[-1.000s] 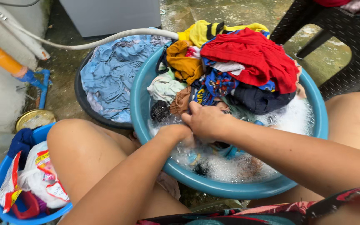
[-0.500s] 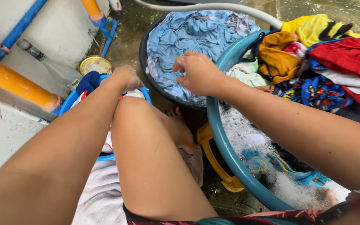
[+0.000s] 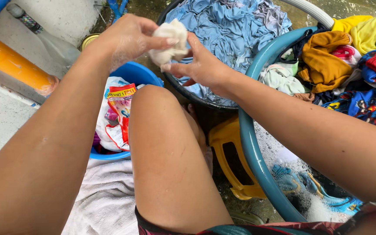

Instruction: The person hand-washes various articles of clothing in a blue basin, using a brush and detergent from a packet. They fill the basin with water from a hose, scrub the clothes, and transfer items between a black basin and the blue basin.

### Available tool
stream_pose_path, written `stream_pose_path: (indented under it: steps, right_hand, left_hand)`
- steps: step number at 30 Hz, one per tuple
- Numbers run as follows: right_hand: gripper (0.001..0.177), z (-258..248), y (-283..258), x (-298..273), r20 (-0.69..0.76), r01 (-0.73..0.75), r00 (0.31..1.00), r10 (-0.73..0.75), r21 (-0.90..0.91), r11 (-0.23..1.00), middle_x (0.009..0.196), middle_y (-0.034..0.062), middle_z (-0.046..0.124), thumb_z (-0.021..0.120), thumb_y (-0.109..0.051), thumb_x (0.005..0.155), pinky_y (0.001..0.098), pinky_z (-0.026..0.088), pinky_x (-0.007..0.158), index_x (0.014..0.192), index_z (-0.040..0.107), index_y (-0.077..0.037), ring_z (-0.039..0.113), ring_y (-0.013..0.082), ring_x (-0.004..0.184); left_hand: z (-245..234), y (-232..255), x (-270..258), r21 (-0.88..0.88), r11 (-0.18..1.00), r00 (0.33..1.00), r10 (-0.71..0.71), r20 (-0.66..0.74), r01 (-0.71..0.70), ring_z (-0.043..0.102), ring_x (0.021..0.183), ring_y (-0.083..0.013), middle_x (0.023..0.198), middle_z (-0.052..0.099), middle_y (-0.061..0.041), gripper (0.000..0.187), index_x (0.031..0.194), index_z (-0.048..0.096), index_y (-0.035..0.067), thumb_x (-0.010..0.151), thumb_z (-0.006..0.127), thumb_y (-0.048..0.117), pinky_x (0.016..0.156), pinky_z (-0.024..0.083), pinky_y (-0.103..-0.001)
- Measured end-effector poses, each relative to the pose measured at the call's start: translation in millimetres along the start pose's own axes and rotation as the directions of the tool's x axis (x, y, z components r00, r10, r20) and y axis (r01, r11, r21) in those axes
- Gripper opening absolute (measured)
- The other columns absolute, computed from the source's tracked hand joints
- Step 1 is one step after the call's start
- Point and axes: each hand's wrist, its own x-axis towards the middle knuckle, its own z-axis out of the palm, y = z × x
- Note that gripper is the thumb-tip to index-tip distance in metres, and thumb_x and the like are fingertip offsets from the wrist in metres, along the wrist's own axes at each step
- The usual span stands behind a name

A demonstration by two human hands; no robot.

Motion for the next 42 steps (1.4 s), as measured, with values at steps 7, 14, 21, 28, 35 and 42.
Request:
stream_pose_path:
  steps: [7, 14, 21, 28, 35, 42]
  right_hand:
    - [0.039, 0.6, 21.0, 24.4, -0.116, -0.086, 0.989, 0.095, 0.080, 0.993, 0.100, 0.0063, 0.072, 0.066, -0.005, 0.088, 0.0323, 0.060, 0.057, 0.126, 0.055, -0.013, 0.071, 0.0136, 0.067]
    - [0.039, -6.2, 28.3, 31.6, -0.159, -0.086, 0.987, 0.024, -0.393, 0.916, 0.094, 0.0113, 0.074, 0.082, -0.011, 0.083, 0.0330, 0.059, 0.060, 0.114, 0.061, -0.004, 0.074, 0.0175, 0.070]
    - [0.042, -6.5, -1.8, 28.9, 0.124, -0.176, 0.984, 0.129, 0.547, 0.819, 0.104, 0.0007, 0.071, 0.074, -0.010, 0.075, 0.0358, 0.060, 0.074, 0.115, 0.062, -0.017, 0.069, 0.0153, 0.096]
    - [0.039, -10.2, 19.8, 34.0, 0.035, -0.036, 0.999, 0.019, 0.564, 0.825, 0.100, 0.0090, 0.070, 0.074, 0.000, 0.077, 0.0381, 0.057, 0.066, 0.113, 0.060, -0.004, 0.069, 0.0228, 0.084]
    - [0.044, -2.1, 20.2, 32.6, -0.016, 0.005, 1.000, 0.001, 0.342, 0.940, 0.101, 0.0062, 0.071, 0.076, 0.001, 0.074, 0.0308, 0.060, 0.069, 0.115, 0.060, -0.005, 0.070, 0.0158, 0.085]
    - [0.049, -1.5, 13.6, 19.1, -0.109, -0.020, 0.993, 0.049, 0.249, 0.968, 0.102, 0.0078, 0.069, 0.077, -0.004, 0.075, 0.0337, 0.058, 0.069, 0.119, 0.055, -0.005, 0.069, 0.0182, 0.087]
  left_hand:
    - [29.3, -101.0, 34.8, 0.570, 0.702, 0.897, -0.410, -0.167, 0.427, 0.070, 0.108, -0.0419, 0.116, 0.072, -0.028, 0.058, 0.110, 0.075, -0.003, 0.083, 0.082, 0.047, 0.099, 0.057, -0.051]
    - [84.9, -125.3, 30.0, 0.625, 0.669, 0.908, -0.382, -0.174, 0.401, 0.060, 0.127, -0.0360, 0.130, 0.068, -0.019, 0.044, 0.116, 0.075, 0.007, 0.087, 0.075, 0.040, 0.114, 0.026, -0.071]
    - [-10.8, -17.9, 13.8, -0.606, 0.775, 0.977, -0.070, 0.204, 0.182, 0.078, 0.090, -0.0166, 0.096, 0.082, -0.005, 0.030, 0.099, 0.079, 0.009, 0.084, 0.075, 0.034, 0.084, 0.063, -0.033]
    - [-22.5, -155.6, 24.3, 0.528, 0.639, 0.769, -0.162, -0.618, 0.559, 0.064, 0.107, -0.0473, 0.112, 0.069, -0.025, 0.044, 0.103, 0.077, 0.000, 0.081, 0.085, 0.037, 0.085, 0.055, -0.052]
    - [-32.9, -208.2, 9.2, 0.302, 0.690, 0.651, -0.319, -0.688, 0.658, 0.069, 0.100, -0.0397, 0.111, 0.070, -0.024, 0.036, 0.105, 0.079, 0.006, 0.076, 0.089, 0.025, 0.083, 0.056, -0.048]
    - [-74.9, -128.7, -23.0, 0.081, 0.993, 0.472, 0.030, -0.881, 0.088, 0.074, 0.084, -0.0173, 0.093, 0.076, -0.013, 0.031, 0.102, 0.078, 0.002, 0.078, 0.091, 0.016, 0.078, 0.059, -0.033]
